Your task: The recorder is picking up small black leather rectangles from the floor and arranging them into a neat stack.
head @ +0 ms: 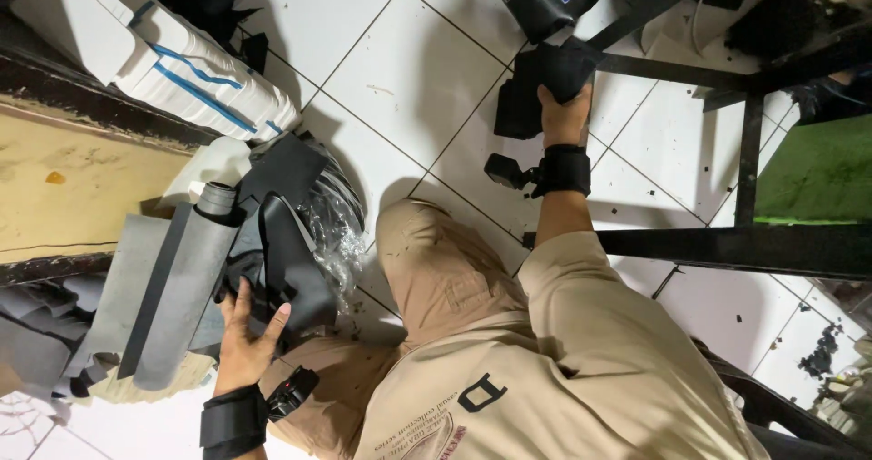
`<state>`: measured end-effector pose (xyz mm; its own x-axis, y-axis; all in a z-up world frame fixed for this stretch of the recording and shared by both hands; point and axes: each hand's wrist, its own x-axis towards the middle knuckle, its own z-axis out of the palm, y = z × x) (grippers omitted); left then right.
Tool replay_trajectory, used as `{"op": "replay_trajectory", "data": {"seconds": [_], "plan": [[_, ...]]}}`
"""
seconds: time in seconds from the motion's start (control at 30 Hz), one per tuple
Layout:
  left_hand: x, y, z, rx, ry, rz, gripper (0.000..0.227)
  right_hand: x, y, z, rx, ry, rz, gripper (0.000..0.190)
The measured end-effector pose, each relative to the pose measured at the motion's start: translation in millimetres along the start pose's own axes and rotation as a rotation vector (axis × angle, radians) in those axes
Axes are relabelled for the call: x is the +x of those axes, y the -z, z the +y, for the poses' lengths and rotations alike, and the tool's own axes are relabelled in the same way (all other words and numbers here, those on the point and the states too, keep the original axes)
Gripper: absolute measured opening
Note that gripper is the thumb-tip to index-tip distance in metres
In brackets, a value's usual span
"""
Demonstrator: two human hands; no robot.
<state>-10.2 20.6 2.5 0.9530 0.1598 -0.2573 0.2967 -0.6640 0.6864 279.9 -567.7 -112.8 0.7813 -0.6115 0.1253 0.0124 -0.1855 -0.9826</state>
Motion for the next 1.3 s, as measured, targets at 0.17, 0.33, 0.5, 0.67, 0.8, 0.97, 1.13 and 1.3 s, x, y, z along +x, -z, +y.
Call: {"op": "replay_trajectory", "data": {"seconds": [0.17, 0.33, 0.5, 0.67, 0.8, 0.97, 1.13, 1.3], "plan": [[-16, -5, 3, -0.135, 0.023, 0.009, 0.090, 11, 4, 49, 0.021, -0.177, -0.036, 0.060], [-28, -4, 9, -0.285, 0.084, 0.171, 0.070, 3, -10, 42, -0.575, -0.197, -0.124, 0.073], [-32, 3, 24, -0.365, 0.084, 0.266, 0.048, -9, -23, 29, -0.741, -0.239, -0.056, 0.067], [-31, -2, 34, -0.467, 0.057, 0.281, 0.035, -9, -19, 53, -0.736, -0.243, -0.070, 0.089], [-20, -8, 47, -0.459, 0.008, 0.253, 0.032, -14, -5, 36, -0.301, -0.509, -0.104, 0.110], [20, -31, 79, -0.507, -0.011, 0.172, 0.038, -18, 0, 31, -0.169, -0.748, -0.185, 0.114], [78, -58, 145, -0.470, -0.144, -0.038, 0.045, -13, -6, 69, 0.126, -0.654, -0.171, 0.106], [137, -93, 177, -0.380, -0.258, -0.203, 0.053, -13, -9, 60, 0.247, -0.798, -0.147, 0.108]]}}
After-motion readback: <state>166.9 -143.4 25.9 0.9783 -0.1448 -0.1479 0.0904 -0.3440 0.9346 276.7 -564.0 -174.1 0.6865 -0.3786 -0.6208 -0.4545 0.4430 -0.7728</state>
